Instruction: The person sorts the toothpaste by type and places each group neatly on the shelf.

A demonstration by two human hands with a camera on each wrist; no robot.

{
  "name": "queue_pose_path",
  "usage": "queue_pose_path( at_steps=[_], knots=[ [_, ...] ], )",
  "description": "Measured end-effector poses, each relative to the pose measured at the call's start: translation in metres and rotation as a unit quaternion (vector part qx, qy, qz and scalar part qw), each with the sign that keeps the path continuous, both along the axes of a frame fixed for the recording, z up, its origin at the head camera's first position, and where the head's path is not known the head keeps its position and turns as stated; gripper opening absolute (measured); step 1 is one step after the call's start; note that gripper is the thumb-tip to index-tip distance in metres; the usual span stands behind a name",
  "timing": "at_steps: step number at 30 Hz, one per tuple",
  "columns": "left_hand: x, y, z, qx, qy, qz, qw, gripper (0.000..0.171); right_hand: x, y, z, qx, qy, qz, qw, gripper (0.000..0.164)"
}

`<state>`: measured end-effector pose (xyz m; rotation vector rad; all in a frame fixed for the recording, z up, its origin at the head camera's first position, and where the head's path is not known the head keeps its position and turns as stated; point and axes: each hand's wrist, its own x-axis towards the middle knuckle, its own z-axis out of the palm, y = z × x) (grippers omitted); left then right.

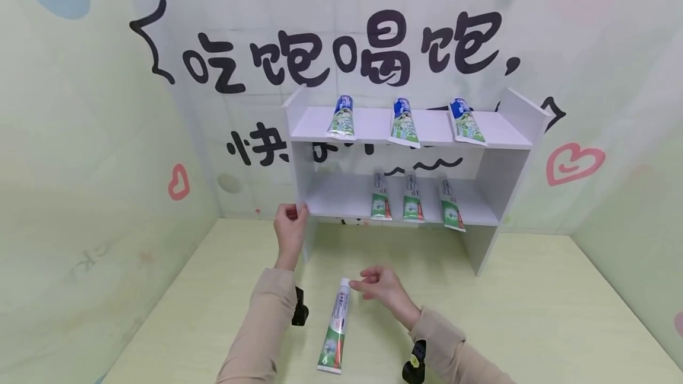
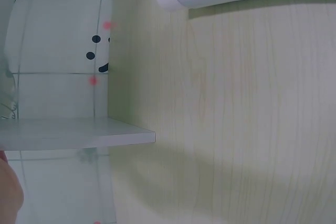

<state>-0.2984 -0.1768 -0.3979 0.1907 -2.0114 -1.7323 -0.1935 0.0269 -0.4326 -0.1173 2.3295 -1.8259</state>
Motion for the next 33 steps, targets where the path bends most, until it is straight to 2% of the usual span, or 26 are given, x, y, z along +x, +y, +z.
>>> queue_pose_path(
  at_steps=[6, 21, 33],
  knots=[
    [0.001, 0.000, -0.002, 0.002, -0.003, 0.000, 1.0000, 0.026, 0.000, -0.003, -0.015, 0.008, -0.015, 0.011, 1.000, 0.051],
    [0.003, 0.000, -0.002, -0.002, 0.000, 0.011, 0.9999, 0.025, 0.007, -0.017, -0.025, 0.039, -0.043, 0.013, 0.998, 0.048],
    [0.002, 0.000, -0.002, -0.002, -0.002, 0.010, 0.9999, 0.024, 0.013, -0.030, -0.037, 0.043, -0.029, 0.037, 0.998, 0.057]
  ],
)
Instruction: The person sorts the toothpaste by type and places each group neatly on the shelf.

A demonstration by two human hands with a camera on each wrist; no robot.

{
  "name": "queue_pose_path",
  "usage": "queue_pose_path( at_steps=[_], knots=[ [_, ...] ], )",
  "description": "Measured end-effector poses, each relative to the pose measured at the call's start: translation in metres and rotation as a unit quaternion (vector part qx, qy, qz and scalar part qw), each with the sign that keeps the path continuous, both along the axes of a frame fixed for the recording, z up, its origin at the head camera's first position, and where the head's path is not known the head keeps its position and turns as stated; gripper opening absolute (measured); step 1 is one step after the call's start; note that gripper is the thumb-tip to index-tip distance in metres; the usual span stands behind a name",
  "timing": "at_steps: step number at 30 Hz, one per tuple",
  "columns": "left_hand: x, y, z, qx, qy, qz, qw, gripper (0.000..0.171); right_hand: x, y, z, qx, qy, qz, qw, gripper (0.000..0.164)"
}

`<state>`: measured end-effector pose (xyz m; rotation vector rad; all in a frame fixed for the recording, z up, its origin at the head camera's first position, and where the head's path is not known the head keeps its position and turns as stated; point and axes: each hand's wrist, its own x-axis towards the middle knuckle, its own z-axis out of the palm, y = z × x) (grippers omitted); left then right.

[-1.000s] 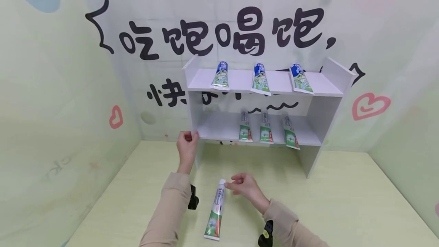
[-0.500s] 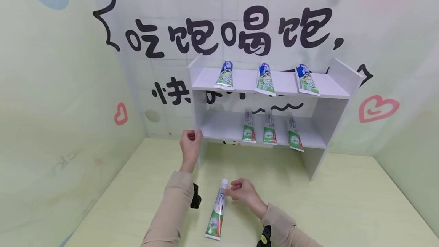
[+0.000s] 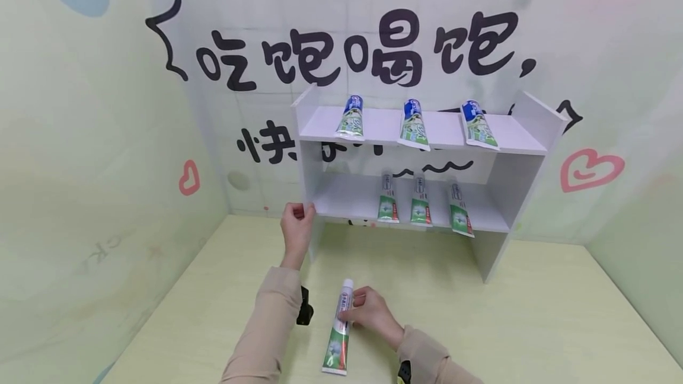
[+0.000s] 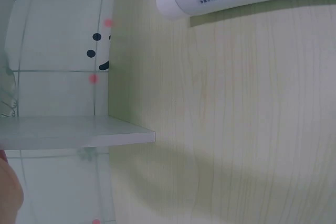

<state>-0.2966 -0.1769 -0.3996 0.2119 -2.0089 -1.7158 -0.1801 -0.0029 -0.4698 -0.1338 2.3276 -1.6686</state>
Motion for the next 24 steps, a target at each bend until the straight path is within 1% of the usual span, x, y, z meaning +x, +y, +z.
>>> queue_pose_path(
  at_steps=[5, 11, 14, 19, 24],
  knots=[
    [0.001, 0.000, 0.000, 0.000, -0.001, 0.002, 1.0000, 0.025, 0.000, -0.004, -0.002, 0.011, 0.011, 0.006, 1.000, 0.058],
    [0.001, 0.000, 0.001, 0.002, 0.000, -0.001, 1.0000, 0.025, 0.001, -0.008, -0.005, 0.012, 0.016, 0.002, 1.000, 0.056],
    [0.001, 0.000, 0.001, 0.002, 0.001, 0.000, 1.0000, 0.024, 0.003, -0.011, -0.003, 0.014, 0.019, 0.001, 1.000, 0.055],
    [0.001, 0.001, 0.001, 0.002, 0.003, -0.001, 1.0000, 0.024, 0.005, -0.017, 0.001, 0.041, 0.024, 0.001, 0.999, 0.051],
    [0.001, 0.001, 0.001, 0.002, -0.002, 0.000, 1.0000, 0.024, 0.007, -0.022, 0.004, 0.058, 0.017, -0.001, 0.998, 0.046]
  ],
)
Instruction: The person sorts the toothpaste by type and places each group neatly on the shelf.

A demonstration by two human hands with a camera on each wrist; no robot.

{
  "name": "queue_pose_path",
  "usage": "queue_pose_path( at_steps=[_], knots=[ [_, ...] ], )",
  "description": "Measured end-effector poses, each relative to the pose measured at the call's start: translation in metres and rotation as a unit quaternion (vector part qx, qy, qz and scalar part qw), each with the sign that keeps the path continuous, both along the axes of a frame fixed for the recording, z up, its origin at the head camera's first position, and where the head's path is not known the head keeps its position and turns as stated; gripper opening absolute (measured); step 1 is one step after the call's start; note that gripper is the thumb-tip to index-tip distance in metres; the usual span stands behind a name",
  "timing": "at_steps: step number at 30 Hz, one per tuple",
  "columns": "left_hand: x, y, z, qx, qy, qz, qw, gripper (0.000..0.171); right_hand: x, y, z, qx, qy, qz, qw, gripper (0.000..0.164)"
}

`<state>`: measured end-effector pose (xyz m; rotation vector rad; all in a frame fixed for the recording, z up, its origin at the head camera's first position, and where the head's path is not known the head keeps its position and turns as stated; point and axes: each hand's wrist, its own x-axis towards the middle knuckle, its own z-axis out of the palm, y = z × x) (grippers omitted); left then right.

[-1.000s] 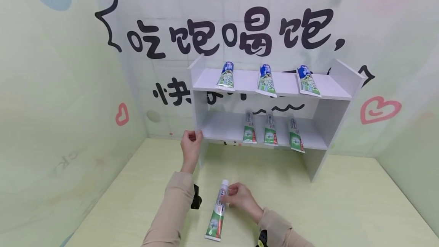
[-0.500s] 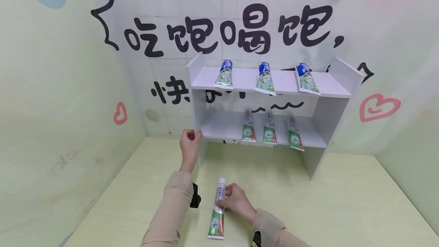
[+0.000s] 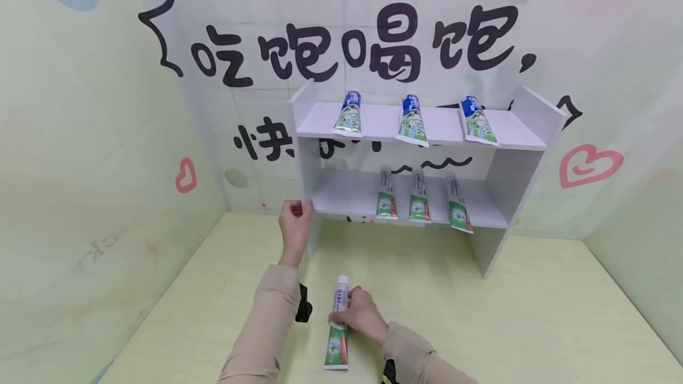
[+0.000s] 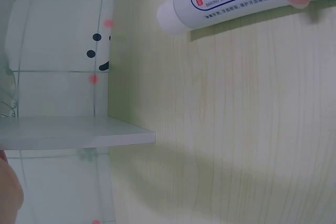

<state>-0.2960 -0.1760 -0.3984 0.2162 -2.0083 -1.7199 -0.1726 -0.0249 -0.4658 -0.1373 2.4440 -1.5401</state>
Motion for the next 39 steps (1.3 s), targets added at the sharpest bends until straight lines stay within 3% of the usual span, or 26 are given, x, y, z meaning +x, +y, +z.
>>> queue_pose_path(
  at_steps=[12, 24, 32, 39],
  knots=[
    [-0.0007, -0.0009, 0.0037, 0.006, 0.005, -0.003, 1.0000, 0.024, -0.0013, -0.0016, 0.0001, -0.004, 0.004, 0.007, 1.000, 0.045],
    [0.0002, -0.0010, 0.0027, 0.006, 0.007, -0.004, 1.0000, 0.024, -0.0013, -0.0034, -0.0004, 0.016, -0.017, -0.010, 1.000, 0.050],
    [0.0008, 0.0004, 0.0013, 0.005, 0.001, 0.000, 1.0000, 0.025, -0.0002, -0.0025, -0.0016, 0.028, -0.008, -0.010, 1.000, 0.050],
    [0.0003, 0.0005, 0.0002, 0.003, 0.004, -0.001, 1.0000, 0.025, 0.0000, 0.0009, 0.0007, 0.017, -0.019, -0.007, 1.000, 0.049]
  ],
)
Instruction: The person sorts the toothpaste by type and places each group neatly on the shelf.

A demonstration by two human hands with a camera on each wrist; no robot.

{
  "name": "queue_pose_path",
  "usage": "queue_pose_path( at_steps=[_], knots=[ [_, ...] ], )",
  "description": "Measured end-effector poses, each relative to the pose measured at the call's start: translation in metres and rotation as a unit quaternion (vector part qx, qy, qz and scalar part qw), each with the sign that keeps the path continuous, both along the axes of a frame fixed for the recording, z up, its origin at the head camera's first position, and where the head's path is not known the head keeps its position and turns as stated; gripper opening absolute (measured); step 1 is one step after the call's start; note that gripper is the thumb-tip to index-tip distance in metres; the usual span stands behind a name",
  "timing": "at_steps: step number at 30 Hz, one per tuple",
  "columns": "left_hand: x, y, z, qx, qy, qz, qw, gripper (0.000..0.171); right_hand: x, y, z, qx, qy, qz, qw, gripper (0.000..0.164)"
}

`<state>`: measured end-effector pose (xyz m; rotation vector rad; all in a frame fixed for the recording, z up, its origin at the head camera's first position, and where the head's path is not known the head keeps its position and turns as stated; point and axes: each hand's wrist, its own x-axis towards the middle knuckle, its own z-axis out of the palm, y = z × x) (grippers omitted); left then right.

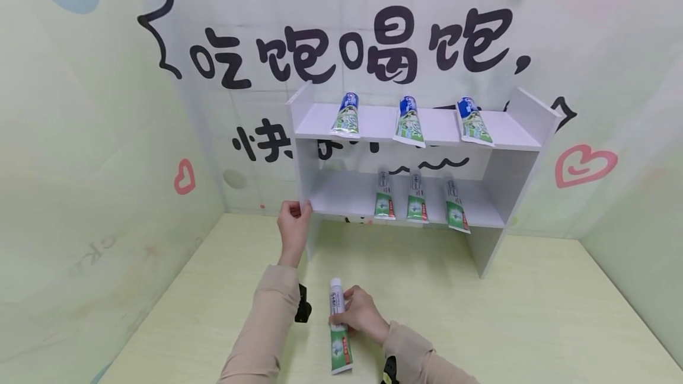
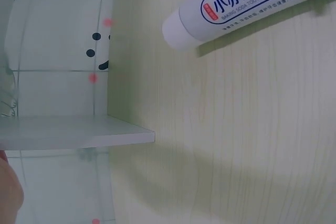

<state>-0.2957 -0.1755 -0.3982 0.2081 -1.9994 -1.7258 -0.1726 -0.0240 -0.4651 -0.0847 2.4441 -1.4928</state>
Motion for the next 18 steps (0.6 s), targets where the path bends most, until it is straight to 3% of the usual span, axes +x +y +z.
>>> queue_pose_path(
  at_steps=[9, 18],
  knots=[
    [0.001, -0.001, 0.001, 0.004, 0.000, -0.004, 1.0000, 0.024, 0.002, 0.011, 0.007, -0.022, -0.007, 0.013, 1.000, 0.051],
    [0.000, 0.001, 0.001, 0.001, -0.006, -0.003, 1.0000, 0.025, -0.004, 0.028, 0.045, -0.046, 0.002, 0.020, 0.999, 0.055]
  ],
)
